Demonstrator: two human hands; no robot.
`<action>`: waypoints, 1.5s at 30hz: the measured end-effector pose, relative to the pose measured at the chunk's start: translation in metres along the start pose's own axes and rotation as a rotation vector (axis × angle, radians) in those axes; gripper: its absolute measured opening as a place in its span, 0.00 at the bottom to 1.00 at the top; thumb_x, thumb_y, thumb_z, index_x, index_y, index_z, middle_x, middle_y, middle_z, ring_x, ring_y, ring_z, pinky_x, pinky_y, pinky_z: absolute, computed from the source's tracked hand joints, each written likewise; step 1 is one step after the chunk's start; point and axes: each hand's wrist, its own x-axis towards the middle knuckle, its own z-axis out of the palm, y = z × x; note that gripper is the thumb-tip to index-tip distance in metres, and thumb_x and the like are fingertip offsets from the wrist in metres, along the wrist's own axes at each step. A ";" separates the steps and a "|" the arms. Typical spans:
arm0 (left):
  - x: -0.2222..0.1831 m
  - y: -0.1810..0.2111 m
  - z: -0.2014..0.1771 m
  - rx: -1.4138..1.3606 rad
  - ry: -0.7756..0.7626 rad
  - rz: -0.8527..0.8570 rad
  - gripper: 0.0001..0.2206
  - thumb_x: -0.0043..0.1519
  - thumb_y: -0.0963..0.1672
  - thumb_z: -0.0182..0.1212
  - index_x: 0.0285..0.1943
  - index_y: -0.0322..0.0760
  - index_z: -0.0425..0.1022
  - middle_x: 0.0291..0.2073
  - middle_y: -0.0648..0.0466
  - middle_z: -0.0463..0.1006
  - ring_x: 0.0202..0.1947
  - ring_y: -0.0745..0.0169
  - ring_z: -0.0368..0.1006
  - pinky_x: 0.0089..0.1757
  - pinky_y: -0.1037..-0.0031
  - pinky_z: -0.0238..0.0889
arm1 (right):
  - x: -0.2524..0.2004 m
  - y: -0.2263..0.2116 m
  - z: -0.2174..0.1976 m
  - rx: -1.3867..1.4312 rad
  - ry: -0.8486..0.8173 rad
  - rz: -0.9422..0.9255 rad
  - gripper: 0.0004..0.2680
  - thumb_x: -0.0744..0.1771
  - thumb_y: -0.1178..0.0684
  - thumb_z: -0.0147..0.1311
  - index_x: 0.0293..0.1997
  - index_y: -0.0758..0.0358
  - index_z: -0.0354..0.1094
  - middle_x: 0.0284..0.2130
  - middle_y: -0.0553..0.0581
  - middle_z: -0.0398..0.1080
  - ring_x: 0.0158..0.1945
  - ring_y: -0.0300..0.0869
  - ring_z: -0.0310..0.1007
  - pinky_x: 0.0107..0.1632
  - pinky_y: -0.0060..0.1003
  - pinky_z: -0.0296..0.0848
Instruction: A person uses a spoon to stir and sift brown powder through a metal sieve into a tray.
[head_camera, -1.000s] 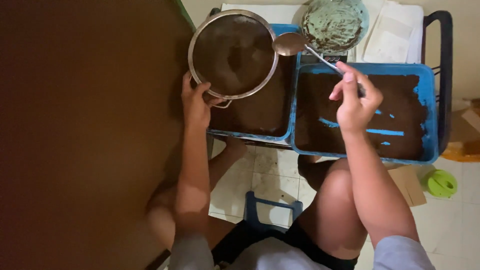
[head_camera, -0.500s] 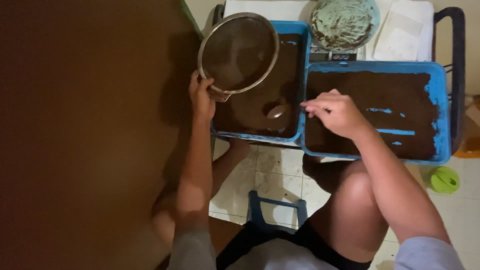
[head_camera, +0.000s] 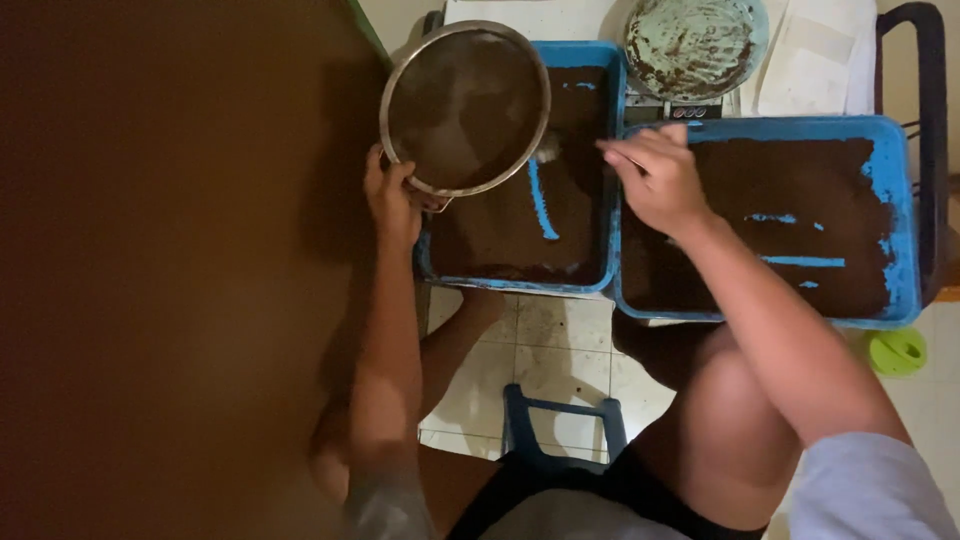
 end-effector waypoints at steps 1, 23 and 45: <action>0.001 -0.003 -0.005 -0.001 -0.001 -0.004 0.25 0.57 0.41 0.60 0.64 0.44 0.59 0.34 0.37 0.79 0.15 0.41 0.75 0.16 0.60 0.76 | -0.008 -0.003 -0.005 -0.002 -0.002 0.003 0.05 0.74 0.56 0.56 0.48 0.63 0.78 0.32 0.58 0.77 0.35 0.51 0.76 0.44 0.42 0.65; -0.002 -0.014 -0.017 0.012 -0.045 0.087 0.24 0.57 0.40 0.61 0.64 0.43 0.64 0.36 0.38 0.80 0.17 0.45 0.78 0.18 0.61 0.77 | -0.016 -0.011 0.004 0.006 0.012 0.090 0.03 0.72 0.55 0.58 0.47 0.55 0.78 0.29 0.50 0.77 0.35 0.45 0.76 0.47 0.39 0.59; -0.009 -0.006 -0.003 0.062 -0.046 0.092 0.24 0.57 0.41 0.62 0.64 0.46 0.64 0.35 0.39 0.78 0.18 0.42 0.79 0.19 0.60 0.78 | -0.016 -0.087 0.006 0.327 -0.369 -0.024 0.07 0.68 0.58 0.55 0.45 0.62 0.79 0.30 0.61 0.78 0.34 0.56 0.77 0.40 0.51 0.67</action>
